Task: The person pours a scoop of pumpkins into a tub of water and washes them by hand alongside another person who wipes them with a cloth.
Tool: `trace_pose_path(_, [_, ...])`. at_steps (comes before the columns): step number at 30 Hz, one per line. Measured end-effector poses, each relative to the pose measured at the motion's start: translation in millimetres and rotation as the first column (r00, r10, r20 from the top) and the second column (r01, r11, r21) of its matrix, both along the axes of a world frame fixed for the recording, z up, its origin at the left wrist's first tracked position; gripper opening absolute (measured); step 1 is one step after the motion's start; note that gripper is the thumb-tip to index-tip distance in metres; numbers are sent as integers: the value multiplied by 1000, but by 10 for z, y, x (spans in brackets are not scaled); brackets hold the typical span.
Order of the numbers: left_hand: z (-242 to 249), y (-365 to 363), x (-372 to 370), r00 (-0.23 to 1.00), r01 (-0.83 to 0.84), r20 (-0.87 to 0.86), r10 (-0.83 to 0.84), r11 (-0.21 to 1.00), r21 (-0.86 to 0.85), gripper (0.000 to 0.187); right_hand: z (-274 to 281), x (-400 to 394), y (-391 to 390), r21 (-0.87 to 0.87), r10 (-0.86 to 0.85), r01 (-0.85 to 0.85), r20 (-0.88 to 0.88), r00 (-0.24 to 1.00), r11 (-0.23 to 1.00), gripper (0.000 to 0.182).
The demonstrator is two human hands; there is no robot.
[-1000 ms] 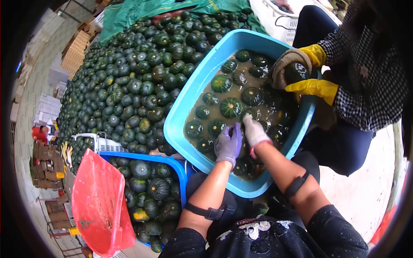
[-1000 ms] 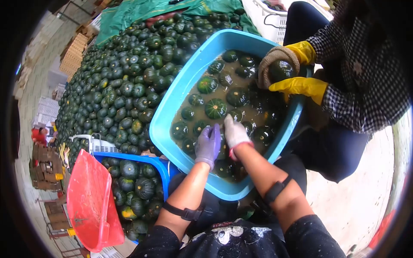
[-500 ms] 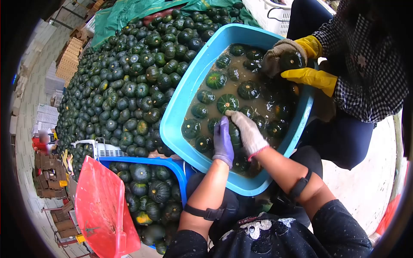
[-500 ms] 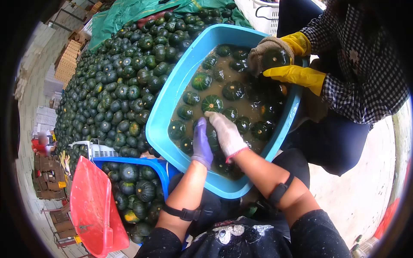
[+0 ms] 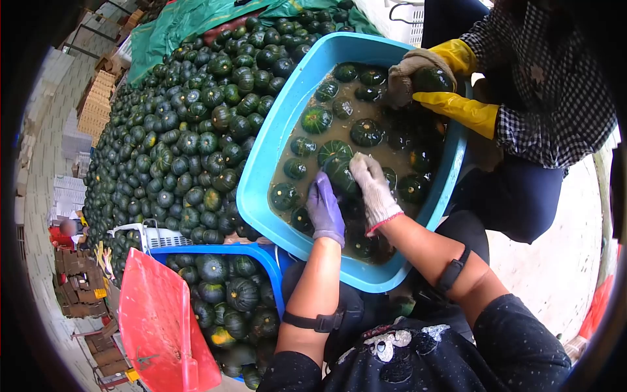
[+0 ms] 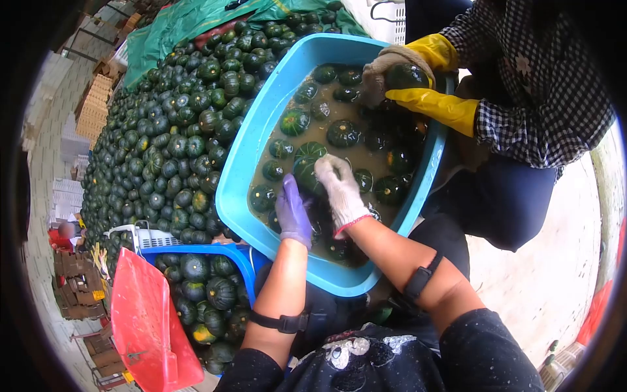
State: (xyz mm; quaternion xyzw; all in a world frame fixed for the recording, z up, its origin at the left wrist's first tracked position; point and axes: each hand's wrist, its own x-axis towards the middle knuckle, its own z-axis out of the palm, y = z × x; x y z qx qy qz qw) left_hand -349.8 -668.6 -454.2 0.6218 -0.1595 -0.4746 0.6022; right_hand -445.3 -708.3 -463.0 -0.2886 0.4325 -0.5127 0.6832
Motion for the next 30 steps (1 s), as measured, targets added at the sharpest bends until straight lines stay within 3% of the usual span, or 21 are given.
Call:
trace_pose_path(1, [198,11,-96,955,1,-296,3,1000,12,62,112,-100,-78,2,16,-16,-197,980,1000,39])
trace_pose_path(2, [337,16,-144,827,5,-563,8,1000,21,61,237,-234,-85,-177,-9,-131,-624,781,975,42])
trace_pose_path(3, [380,30,-116,771,101,-628,-110,994,-50,63,271,-215,-71,-164,-6,-89,-503,864,982,45])
trace_pose_path(6, [280,14,-86,904,41,-419,-86,993,-113,61,388,-84,5,-84,16,-39,-256,966,996,54])
trace_pose_path(7, [235,-1,-66,897,18,-436,-69,993,-121,61,417,-71,32,-53,21,-32,-199,980,998,57])
trace_pose_path(9, [155,-8,-36,997,71,-27,-73,995,-77,62,431,-181,-19,20,217,-224,-348,912,974,61])
trace_pose_path(10, [156,-13,-18,979,88,187,-77,995,-51,62,429,-236,-59,62,312,-315,-412,856,947,64])
trace_pose_path(11, [159,-6,-7,962,119,237,-133,990,74,62,360,-264,-83,122,347,-327,-442,827,937,71])
trace_pose_path(14, [238,-9,-24,960,164,218,-175,984,71,57,427,-381,-136,303,505,-404,-502,702,863,77])
trace_pose_path(15, [300,-10,-83,970,133,200,-140,990,45,55,461,-406,-138,326,504,-387,-623,598,863,82])
trace_pose_path(16, [243,13,-72,962,183,203,-183,983,18,57,458,-450,-150,303,465,-359,-676,572,883,76])
trace_pose_path(18, [218,47,-111,970,213,134,-203,975,-63,53,43,-521,-262,80,261,-359,-830,493,930,69])
trace_pose_path(19, [362,68,-165,978,205,-14,-208,972,-118,58,114,-525,-295,39,186,-252,-780,597,967,62])
trace_pose_path(20, [370,98,-160,968,248,-2,-250,963,-108,61,184,-537,-313,14,105,-137,-719,687,990,57])
trace_pose_path(21, [435,160,-170,951,308,-24,-309,951,-19,64,410,-577,-296,69,82,-54,-506,859,996,51])
trace_pose_path(23, [562,228,-148,854,509,17,-520,843,177,71,863,-741,-231,118,59,-27,-274,960,993,43])
trace_pose_path(25, [630,311,-74,566,680,193,-802,586,440,81,980,-924,-219,147,59,-37,-149,987,988,37])
trace_pose_path(26, [686,310,2,476,748,81,-876,452,486,79,1018,-977,-230,176,58,-39,-104,993,984,34])
trace_pose_path(27, [679,292,146,350,741,263,-899,438,510,77,1107,-987,-256,303,26,11,-118,993,953,30])
trace_pose_path(29, [732,80,748,13,721,526,-851,372,585,62,826,-940,-369,281,25,-51,93,995,958,28])
trace_pose_path(30, [922,-181,1219,479,613,371,-796,605,508,43,686,-991,-360,286,7,-61,187,982,956,27])
